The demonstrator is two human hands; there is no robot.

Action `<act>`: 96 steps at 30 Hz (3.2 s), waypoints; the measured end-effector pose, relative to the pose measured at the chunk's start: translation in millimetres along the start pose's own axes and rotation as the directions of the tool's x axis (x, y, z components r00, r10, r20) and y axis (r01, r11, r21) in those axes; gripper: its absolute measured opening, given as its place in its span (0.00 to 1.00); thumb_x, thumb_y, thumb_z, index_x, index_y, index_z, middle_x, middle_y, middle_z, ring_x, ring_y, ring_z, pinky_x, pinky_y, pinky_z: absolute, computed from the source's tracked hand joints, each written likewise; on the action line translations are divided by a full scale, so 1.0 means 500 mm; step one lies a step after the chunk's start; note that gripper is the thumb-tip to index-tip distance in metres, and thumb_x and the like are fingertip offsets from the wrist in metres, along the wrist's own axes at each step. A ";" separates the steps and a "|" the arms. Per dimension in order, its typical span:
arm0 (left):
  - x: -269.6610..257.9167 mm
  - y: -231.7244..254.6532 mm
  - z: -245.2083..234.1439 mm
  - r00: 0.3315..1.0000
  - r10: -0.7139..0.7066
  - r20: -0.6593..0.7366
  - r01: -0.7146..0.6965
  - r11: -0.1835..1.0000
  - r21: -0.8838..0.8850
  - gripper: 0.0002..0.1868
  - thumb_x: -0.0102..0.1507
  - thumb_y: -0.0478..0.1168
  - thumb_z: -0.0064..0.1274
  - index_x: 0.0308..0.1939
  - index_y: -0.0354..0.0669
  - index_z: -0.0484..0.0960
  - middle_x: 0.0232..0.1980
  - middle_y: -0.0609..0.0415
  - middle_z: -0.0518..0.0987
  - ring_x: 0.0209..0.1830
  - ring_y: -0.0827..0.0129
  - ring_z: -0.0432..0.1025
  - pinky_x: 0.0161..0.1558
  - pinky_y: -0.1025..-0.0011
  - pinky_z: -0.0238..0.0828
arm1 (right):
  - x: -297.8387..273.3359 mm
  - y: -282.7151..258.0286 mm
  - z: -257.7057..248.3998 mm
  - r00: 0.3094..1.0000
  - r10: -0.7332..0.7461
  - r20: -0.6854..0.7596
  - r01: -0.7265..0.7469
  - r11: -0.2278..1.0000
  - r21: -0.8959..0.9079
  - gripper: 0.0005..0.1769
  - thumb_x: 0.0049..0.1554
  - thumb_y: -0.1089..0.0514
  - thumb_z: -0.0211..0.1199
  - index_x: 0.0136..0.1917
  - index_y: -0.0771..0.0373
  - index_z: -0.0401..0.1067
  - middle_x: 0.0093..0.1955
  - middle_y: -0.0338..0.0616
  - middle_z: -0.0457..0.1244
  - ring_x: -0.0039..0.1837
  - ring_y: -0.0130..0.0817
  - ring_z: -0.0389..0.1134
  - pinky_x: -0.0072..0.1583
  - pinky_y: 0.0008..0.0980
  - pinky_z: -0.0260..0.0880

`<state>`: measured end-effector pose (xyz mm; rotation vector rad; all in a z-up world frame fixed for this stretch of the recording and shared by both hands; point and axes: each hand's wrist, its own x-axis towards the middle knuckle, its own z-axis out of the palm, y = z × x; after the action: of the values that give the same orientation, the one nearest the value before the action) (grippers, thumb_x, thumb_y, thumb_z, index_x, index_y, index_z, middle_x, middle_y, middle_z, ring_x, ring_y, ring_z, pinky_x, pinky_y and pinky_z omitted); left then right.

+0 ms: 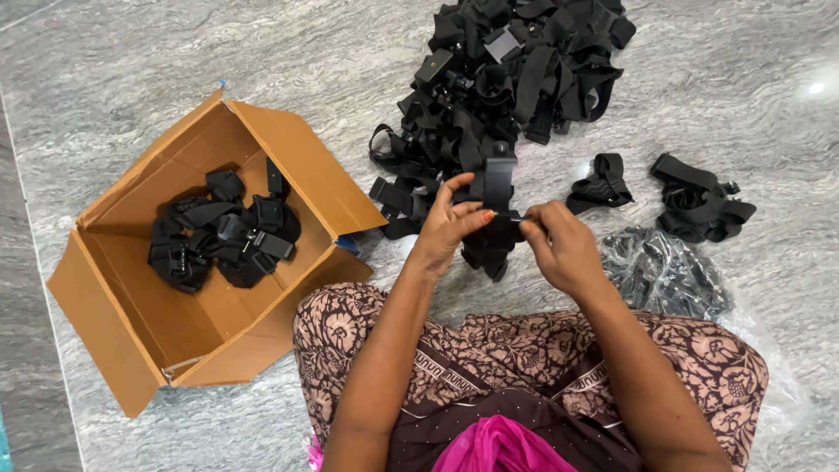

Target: The person sits on the floor and assembles black straps by attaching small metal components to the strap ends. They handle each strap one at a time, insert the metal piece, and place the finished items into a cardboard box.

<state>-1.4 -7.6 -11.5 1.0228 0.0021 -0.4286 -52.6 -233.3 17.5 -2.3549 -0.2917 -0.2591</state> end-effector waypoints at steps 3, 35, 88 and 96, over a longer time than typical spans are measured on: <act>-0.009 0.012 0.012 0.993 0.028 0.118 -0.034 0.998 0.052 0.54 0.51 0.40 0.71 0.75 0.45 0.53 0.53 0.43 0.79 0.52 0.63 0.76 0.60 0.65 0.72 | -0.022 0.084 0.063 0.892 0.337 0.302 -0.451 0.710 0.540 0.24 0.73 0.47 0.50 0.45 0.69 0.68 0.38 0.45 0.62 0.37 0.35 0.61 0.42 0.34 0.64; 0.003 -0.032 -0.005 0.971 -0.198 0.134 0.228 0.935 -0.273 0.32 0.67 0.54 0.60 0.64 0.36 0.69 0.50 0.47 0.79 0.50 0.64 0.78 0.49 0.70 0.78 | 0.023 -0.094 -0.058 0.946 -0.310 0.095 0.316 0.947 -0.062 0.20 0.54 0.45 0.69 0.46 0.63 0.71 0.37 0.45 0.63 0.39 0.44 0.66 0.42 0.40 0.65; -0.353 0.292 -0.513 0.424 0.447 -0.788 0.416 0.676 0.608 0.54 0.51 0.60 0.68 0.72 0.37 0.63 0.52 0.37 0.83 0.51 0.58 0.77 0.54 0.67 0.72 | 0.041 -0.038 -0.047 0.999 0.035 0.020 -0.039 0.974 0.222 0.23 0.68 0.57 0.46 0.74 0.65 0.58 0.59 0.53 0.67 0.44 0.40 0.70 0.50 0.37 0.70; -0.332 0.220 -0.611 0.359 0.464 -0.810 0.585 0.564 0.582 0.59 0.49 0.63 0.74 0.69 0.28 0.63 0.66 0.29 0.70 0.66 0.43 0.67 0.65 0.57 0.63 | 0.045 -0.045 -0.069 0.997 0.057 0.049 -0.067 0.972 0.224 0.24 0.69 0.52 0.46 0.73 0.65 0.59 0.58 0.52 0.68 0.44 0.38 0.71 0.51 0.37 0.70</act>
<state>-55.7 350.8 -49.2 2.1839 1.0593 0.2522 -41.0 -238.5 62.4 -2.1423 -0.2536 -0.1381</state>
